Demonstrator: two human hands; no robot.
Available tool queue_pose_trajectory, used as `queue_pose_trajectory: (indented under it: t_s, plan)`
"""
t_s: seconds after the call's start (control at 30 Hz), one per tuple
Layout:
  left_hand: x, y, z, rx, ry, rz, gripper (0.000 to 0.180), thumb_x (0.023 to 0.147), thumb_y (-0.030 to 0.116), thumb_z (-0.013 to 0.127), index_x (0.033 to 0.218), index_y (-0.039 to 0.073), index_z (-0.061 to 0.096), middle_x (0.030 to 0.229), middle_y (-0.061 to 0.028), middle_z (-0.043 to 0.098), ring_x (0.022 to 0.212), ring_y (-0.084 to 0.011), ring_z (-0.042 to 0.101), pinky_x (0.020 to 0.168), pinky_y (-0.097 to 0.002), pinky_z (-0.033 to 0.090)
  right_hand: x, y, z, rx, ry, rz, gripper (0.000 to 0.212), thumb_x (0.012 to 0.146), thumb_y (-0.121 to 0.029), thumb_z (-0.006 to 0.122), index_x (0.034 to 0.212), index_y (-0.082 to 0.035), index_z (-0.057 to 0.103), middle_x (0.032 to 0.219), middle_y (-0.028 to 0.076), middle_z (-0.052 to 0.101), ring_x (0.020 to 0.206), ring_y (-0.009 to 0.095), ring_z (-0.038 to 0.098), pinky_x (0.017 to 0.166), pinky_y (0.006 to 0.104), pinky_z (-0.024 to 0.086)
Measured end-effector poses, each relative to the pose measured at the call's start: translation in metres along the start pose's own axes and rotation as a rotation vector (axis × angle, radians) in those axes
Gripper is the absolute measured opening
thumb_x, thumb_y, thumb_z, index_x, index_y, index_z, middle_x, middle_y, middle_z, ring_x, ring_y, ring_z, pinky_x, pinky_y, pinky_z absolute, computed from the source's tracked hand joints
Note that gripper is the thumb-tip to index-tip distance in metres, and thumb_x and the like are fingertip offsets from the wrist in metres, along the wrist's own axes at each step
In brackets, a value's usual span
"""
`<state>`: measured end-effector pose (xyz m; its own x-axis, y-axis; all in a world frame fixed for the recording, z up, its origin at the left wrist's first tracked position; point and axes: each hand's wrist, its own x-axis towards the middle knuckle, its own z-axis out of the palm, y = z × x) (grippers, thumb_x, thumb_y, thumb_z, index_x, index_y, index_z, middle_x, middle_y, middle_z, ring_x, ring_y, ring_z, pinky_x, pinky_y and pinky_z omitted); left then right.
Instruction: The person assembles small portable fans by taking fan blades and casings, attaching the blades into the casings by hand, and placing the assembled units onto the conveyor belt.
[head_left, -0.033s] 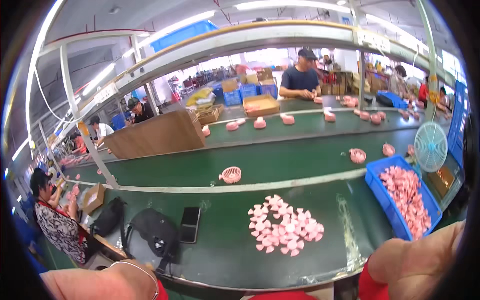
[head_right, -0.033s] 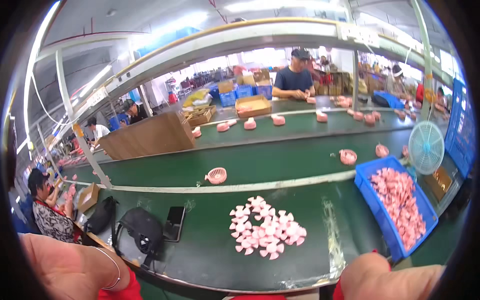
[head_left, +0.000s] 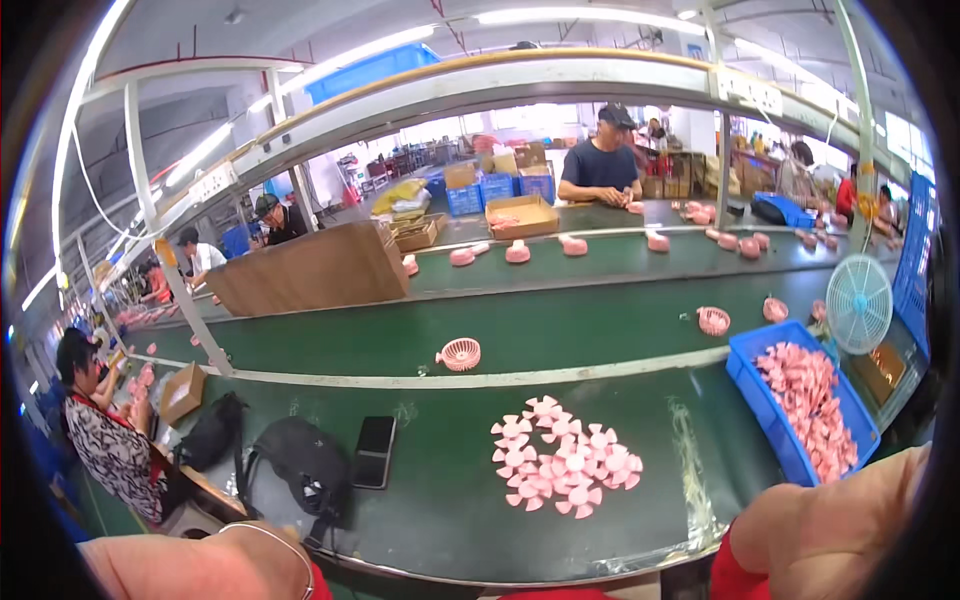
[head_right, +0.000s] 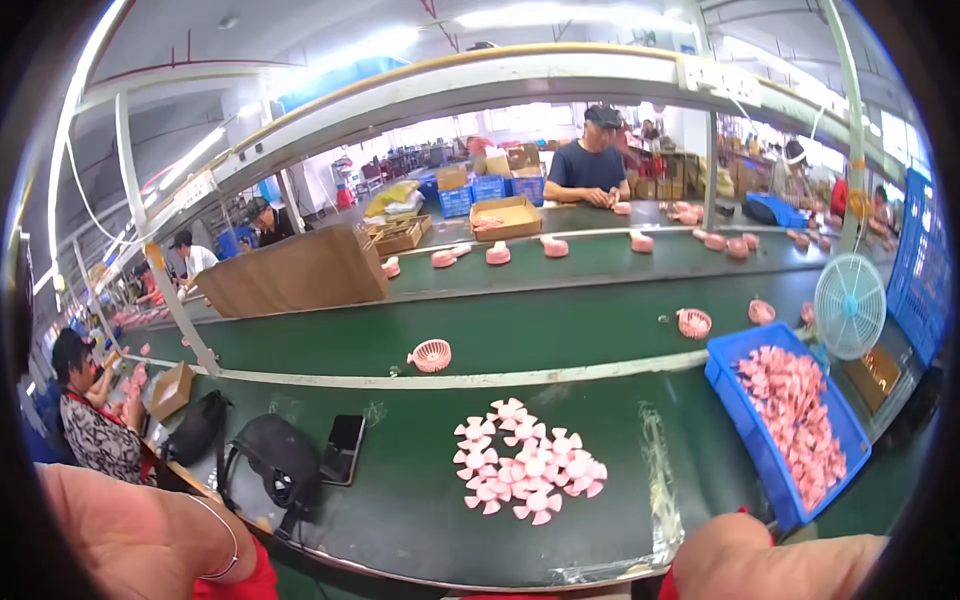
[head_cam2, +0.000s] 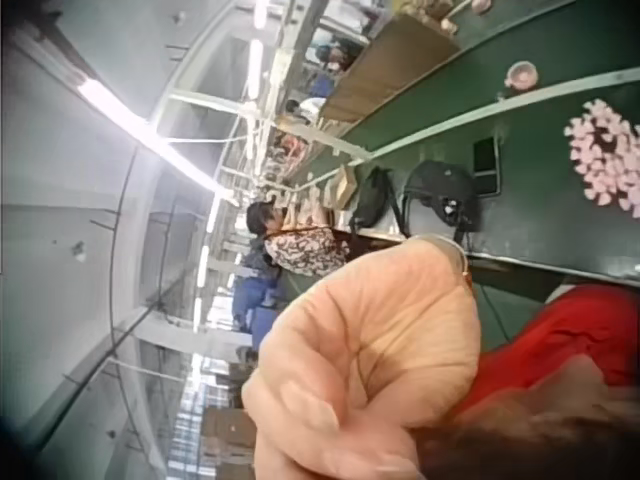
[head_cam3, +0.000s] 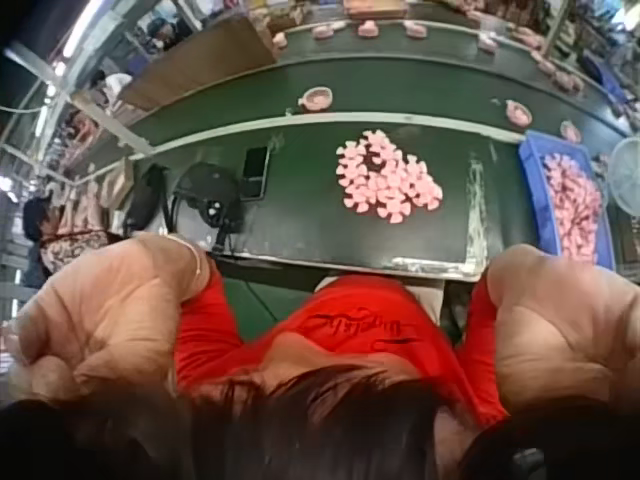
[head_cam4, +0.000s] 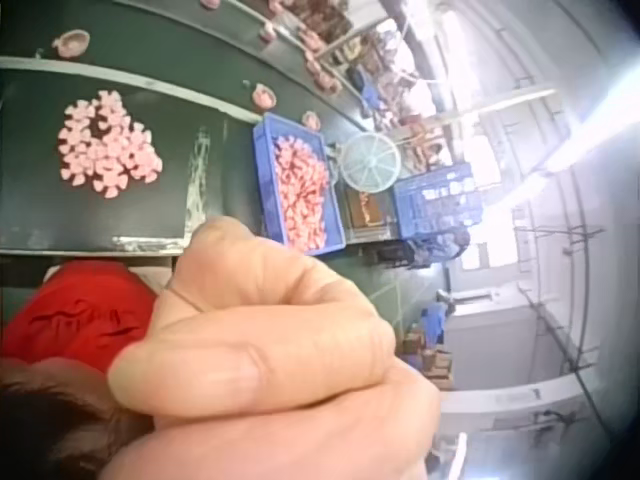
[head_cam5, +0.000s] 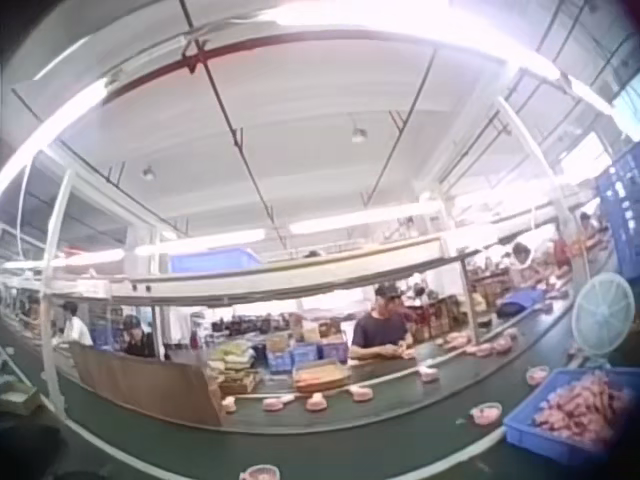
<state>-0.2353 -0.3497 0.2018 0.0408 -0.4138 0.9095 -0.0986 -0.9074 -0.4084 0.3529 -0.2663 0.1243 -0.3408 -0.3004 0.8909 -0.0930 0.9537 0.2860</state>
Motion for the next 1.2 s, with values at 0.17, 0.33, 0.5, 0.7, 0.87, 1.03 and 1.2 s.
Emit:
queue_pose_trajectory:
  t_s: [0.17, 0.33, 0.5, 0.7, 0.87, 1.03, 1.2]
  plan:
    - [0.005, 0.010, 0.007, 0.013, -0.035, -0.057, 0.034, 0.094, 0.024, 0.046, 0.122, 0.004, 0.048, 0.122, -0.0210, 0.048, 0.107, -0.0368, 0.053, 0.090, -0.0497, 0.046, 0.073, 0.041, 0.064, 0.102, -0.003, -0.007, 0.016, 0.089, -0.019, 0.055, 0.100, -0.008, 0.054, 0.092, 0.007, 0.057, 0.083, 0.019, 0.054, 0.073, 0.0344, 0.045]
    - [-0.008, 0.037, -0.019, 0.016, -0.044, -0.073, 0.033, 0.095, 0.024, 0.046, 0.123, 0.005, 0.047, 0.124, -0.0199, 0.047, 0.108, -0.0369, 0.053, 0.090, -0.0501, 0.047, 0.099, 0.059, 0.074, 0.177, -0.039, -0.040, 0.014, 0.089, -0.019, 0.055, 0.097, -0.009, 0.055, 0.090, 0.005, 0.057, 0.083, 0.018, 0.054, 0.074, 0.0343, 0.045]
    - [-0.025, 0.080, -0.039, -0.024, -0.017, -0.257, 0.032, 0.096, 0.024, 0.046, 0.124, 0.007, 0.047, 0.126, -0.0188, 0.046, 0.109, -0.0369, 0.053, 0.091, -0.0505, 0.047, 0.115, 0.067, 0.080, 0.286, -0.057, 0.102, 0.012, 0.090, -0.020, 0.054, 0.095, -0.009, 0.056, 0.089, 0.004, 0.058, 0.083, 0.017, 0.055, 0.074, 0.0342, 0.046]
    - [0.013, -0.041, 0.053, -0.067, -0.011, -0.440, 0.031, 0.096, 0.024, 0.047, 0.124, 0.009, 0.046, 0.129, -0.0175, 0.045, 0.110, -0.0370, 0.053, 0.091, -0.0510, 0.047, 0.152, 0.097, 0.112, 0.412, -0.053, 0.227, 0.011, 0.090, -0.021, 0.054, 0.092, -0.010, 0.057, 0.087, 0.003, 0.058, 0.083, 0.016, 0.056, 0.075, 0.0341, 0.046]
    - [0.022, -0.088, 0.119, -0.176, -0.016, -0.579, 0.031, 0.097, 0.024, 0.047, 0.125, 0.011, 0.046, 0.131, -0.0164, 0.044, 0.110, -0.0371, 0.053, 0.092, -0.0514, 0.048, 0.183, 0.111, 0.136, 0.449, -0.028, 0.349, 0.011, 0.090, -0.022, 0.054, 0.089, -0.011, 0.058, 0.085, 0.001, 0.059, 0.083, 0.016, 0.056, 0.076, 0.0340, 0.047]
    - [0.030, -0.098, 0.135, -0.551, -0.178, -0.852, 0.023, 0.093, 0.023, 0.056, 0.113, 0.014, 0.050, 0.106, -0.0096, 0.050, 0.102, -0.0269, 0.055, 0.091, -0.0458, 0.048, 0.190, 0.081, 0.154, 0.487, -0.050, 0.347, 0.012, 0.091, -0.022, 0.054, 0.086, -0.012, 0.058, 0.084, 0.000, 0.059, 0.083, 0.015, 0.057, 0.077, 0.0338, 0.047]
    - [0.035, -0.087, 0.145, -0.514, -0.051, -0.832, 0.017, 0.090, 0.013, 0.058, 0.106, 0.014, 0.053, 0.100, -0.0025, 0.054, 0.101, -0.0167, 0.055, 0.087, -0.0357, 0.046, 0.193, 0.058, 0.170, 0.695, 0.201, 0.520, 0.036, 0.080, -0.016, 0.071, 0.114, -0.015, 0.058, 0.101, 0.004, 0.064, 0.082, 0.025, 0.059, 0.074, 0.0253, 0.047]
